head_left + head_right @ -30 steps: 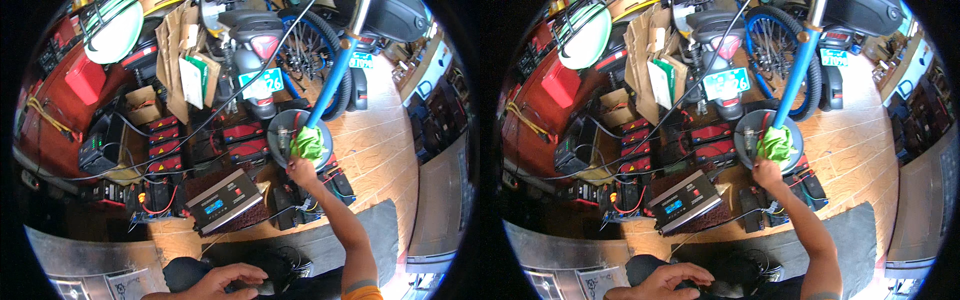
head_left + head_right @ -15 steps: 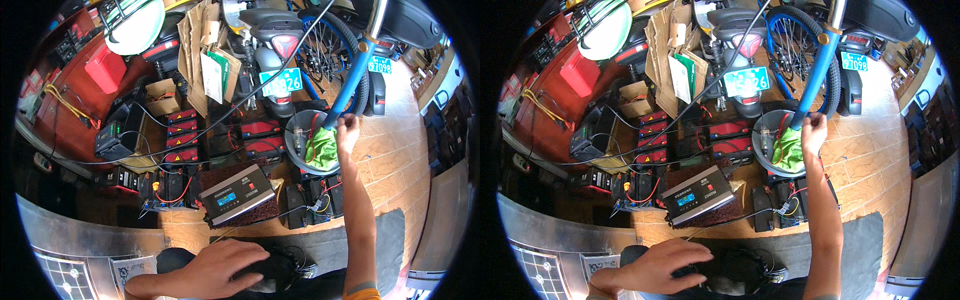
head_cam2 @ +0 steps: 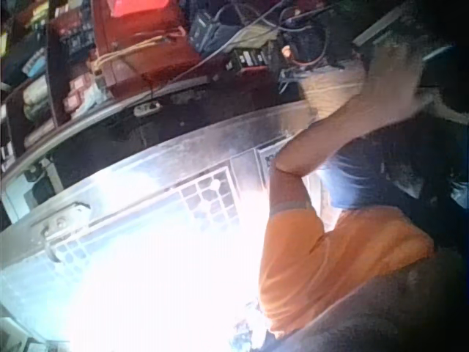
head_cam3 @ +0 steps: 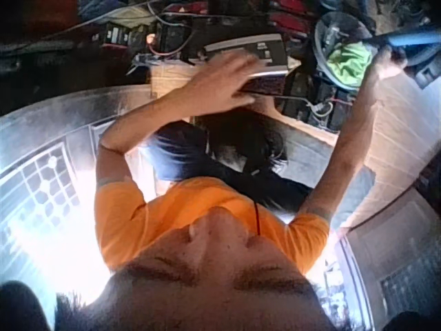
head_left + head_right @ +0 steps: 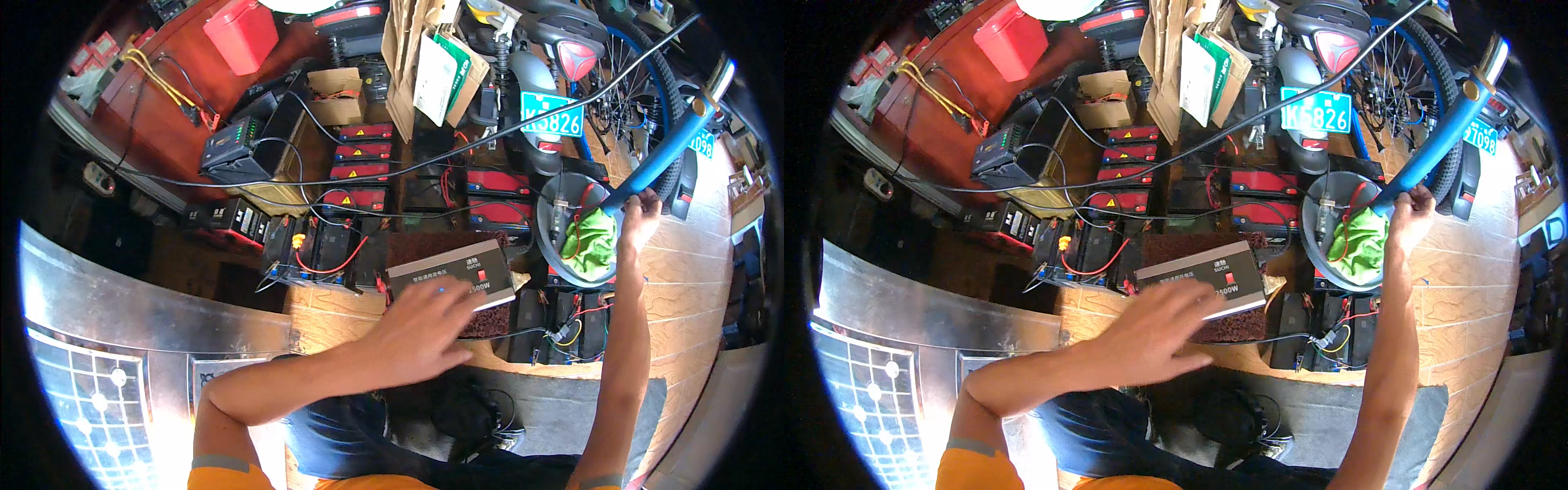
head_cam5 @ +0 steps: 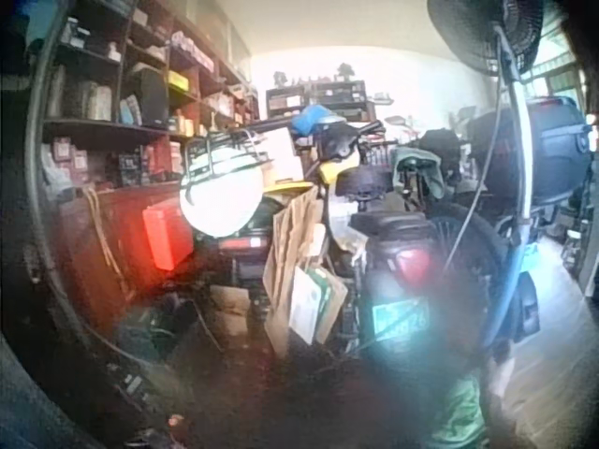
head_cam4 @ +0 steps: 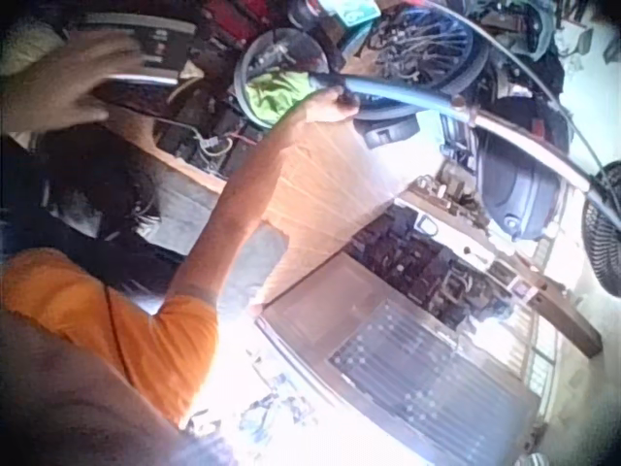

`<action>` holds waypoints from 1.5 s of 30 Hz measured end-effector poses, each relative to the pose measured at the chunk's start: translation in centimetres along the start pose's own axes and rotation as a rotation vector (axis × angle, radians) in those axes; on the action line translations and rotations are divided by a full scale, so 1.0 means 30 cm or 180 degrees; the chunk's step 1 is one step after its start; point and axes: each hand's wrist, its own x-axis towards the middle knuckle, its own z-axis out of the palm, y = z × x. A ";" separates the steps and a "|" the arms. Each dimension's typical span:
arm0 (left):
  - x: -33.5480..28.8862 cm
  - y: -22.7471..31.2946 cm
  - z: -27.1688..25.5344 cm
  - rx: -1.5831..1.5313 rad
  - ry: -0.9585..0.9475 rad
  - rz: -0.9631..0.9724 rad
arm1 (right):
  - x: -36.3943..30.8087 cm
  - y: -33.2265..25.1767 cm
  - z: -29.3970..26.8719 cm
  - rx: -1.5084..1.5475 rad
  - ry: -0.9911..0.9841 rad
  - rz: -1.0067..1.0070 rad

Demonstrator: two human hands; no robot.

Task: The person uses a test light to check connections on a series of batteries and an inverter. They move the test light between terminals, observe the indicator light, and adjust connections as needed.

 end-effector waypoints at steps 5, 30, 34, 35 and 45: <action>0.001 -0.115 -0.003 0.0497 -0.0283 -0.0772 | -0.217 -0.252 0.007 -0.0784 -0.0730 -0.0876; 0.054 -0.160 0.067 0.0665 -0.0650 -0.1128 | -0.675 -0.740 0.073 -0.1253 -0.3779 -0.0927; 0.086 -0.150 0.102 0.0632 -0.0543 -0.1132 | -0.677 -0.713 0.075 -0.0864 -0.3831 -0.0599; 0.093 -0.149 0.111 0.0651 -0.0513 -0.1141 | -0.679 -0.708 0.075 -0.0702 -0.3782 -0.0486; 0.105 -0.163 0.145 0.0726 -0.0297 -0.0989 | -0.661 -0.714 0.070 -0.0882 -0.3744 -0.0408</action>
